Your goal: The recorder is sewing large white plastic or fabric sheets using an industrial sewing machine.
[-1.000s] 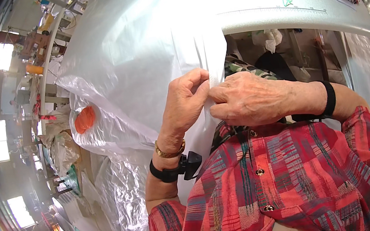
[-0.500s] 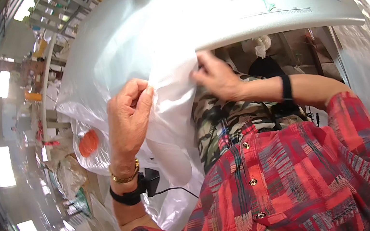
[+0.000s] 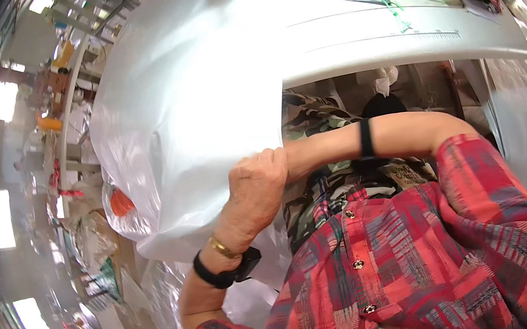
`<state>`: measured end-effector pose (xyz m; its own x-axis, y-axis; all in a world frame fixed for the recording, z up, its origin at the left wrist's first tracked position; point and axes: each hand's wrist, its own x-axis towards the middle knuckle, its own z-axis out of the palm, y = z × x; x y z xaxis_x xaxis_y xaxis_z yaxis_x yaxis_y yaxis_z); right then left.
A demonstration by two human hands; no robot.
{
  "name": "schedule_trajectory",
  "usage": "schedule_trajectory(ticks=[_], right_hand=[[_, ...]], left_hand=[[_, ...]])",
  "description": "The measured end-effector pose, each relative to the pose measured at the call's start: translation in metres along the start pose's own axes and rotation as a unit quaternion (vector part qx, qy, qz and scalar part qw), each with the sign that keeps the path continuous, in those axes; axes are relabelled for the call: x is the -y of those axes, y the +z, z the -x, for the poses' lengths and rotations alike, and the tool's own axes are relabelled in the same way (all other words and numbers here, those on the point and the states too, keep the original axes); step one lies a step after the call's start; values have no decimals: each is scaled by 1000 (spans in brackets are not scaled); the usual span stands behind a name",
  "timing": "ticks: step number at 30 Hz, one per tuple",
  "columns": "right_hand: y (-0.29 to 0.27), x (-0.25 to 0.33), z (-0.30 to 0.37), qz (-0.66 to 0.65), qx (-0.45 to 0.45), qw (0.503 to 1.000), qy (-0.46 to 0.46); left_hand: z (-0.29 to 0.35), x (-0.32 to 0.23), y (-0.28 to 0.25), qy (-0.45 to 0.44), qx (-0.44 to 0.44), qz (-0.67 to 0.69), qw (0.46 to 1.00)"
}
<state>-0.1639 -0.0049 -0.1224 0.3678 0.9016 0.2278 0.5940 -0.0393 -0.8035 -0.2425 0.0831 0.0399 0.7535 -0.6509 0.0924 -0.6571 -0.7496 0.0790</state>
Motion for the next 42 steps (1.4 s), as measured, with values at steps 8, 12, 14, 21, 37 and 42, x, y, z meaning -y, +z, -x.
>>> schedule_trajectory(ticks=[8,12,14,21,37,42], right_hand=[[-152,80,61,292,-106,950,-26],[-164,63,49,311,-67,945,-77],[-159,61,46,302,-42,950,-59],[-127,77,52,322,-39,937,-132],[-179,56,39,378,-17,920,-103],[-202,48,38,397,-22,914,-79]], left_hand=[[16,-3,66,-211,-226,293,905],[24,-3,74,-321,-175,488,792],[23,-6,64,-384,-146,555,724],[25,-18,63,-342,-224,626,664],[6,-11,57,-282,-359,331,826],[5,-5,47,-287,-333,292,849]])
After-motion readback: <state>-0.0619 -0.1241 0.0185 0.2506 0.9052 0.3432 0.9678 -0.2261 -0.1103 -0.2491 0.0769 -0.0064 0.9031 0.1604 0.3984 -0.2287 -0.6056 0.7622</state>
